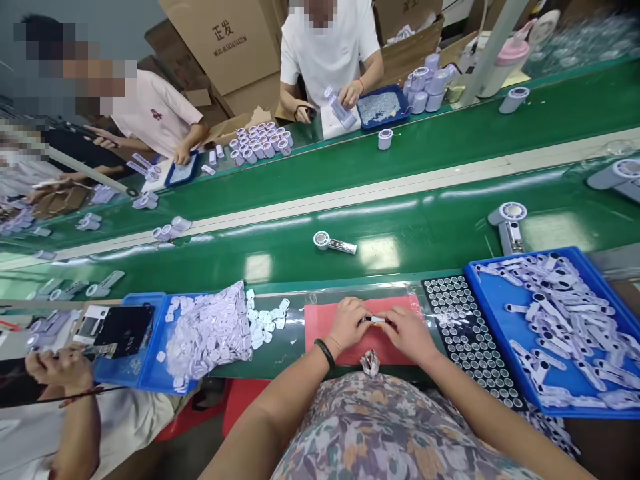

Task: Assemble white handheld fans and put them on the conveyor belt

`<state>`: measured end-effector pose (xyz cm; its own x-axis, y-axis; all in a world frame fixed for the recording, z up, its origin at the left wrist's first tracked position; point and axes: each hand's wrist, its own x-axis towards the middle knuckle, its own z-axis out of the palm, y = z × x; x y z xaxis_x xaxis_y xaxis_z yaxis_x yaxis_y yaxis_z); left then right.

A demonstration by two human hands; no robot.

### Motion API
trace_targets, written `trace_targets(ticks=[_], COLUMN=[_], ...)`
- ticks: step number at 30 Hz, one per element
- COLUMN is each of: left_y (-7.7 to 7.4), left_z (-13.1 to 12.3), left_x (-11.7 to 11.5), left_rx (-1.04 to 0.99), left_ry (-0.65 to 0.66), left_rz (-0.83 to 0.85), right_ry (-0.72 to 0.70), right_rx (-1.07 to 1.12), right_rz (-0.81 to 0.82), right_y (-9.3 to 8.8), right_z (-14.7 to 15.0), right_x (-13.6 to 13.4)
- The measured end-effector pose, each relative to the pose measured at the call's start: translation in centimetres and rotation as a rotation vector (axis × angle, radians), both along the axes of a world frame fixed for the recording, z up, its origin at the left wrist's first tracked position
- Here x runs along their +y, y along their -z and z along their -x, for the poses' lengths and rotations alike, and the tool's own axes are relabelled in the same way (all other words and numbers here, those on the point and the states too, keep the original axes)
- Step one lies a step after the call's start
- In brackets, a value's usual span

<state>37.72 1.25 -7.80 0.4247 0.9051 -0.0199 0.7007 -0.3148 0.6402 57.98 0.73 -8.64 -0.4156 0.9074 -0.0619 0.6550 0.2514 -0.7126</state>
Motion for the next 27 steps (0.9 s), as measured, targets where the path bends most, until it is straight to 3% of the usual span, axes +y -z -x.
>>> trace_targets(ticks=[5,10,15,21,27], left_y=[-0.2,-0.6,-1.0,-1.7,-1.3], left_z=[-0.6,-0.9,-1.9,-2.4,-1.8], left_x=[0.1,-1.1,-2.5,-1.6,-2.4], left_rx=[0.003,-0.033,0.066,0.134,0.157], left_ry=[-0.060,-0.139,-0.232,-0.184,-0.135], left_rz=[0.060,0.158,0.246,0.268,0.193], right_ry=[0.137,-0.017,-0.064,-0.056,-0.094], right_rx=[0.160,0.127,-0.064,-0.134,-0.078], right_rz=[0.084,0.237,0.249,0.200,0.134], right_y=[2.0,2.2,1.2,1.2,1.3], right_z=[0.2,-0.7,-0.7,-0.3,-0.8], right_x=[0.8,1.2,0.3,0.2,-0.9])
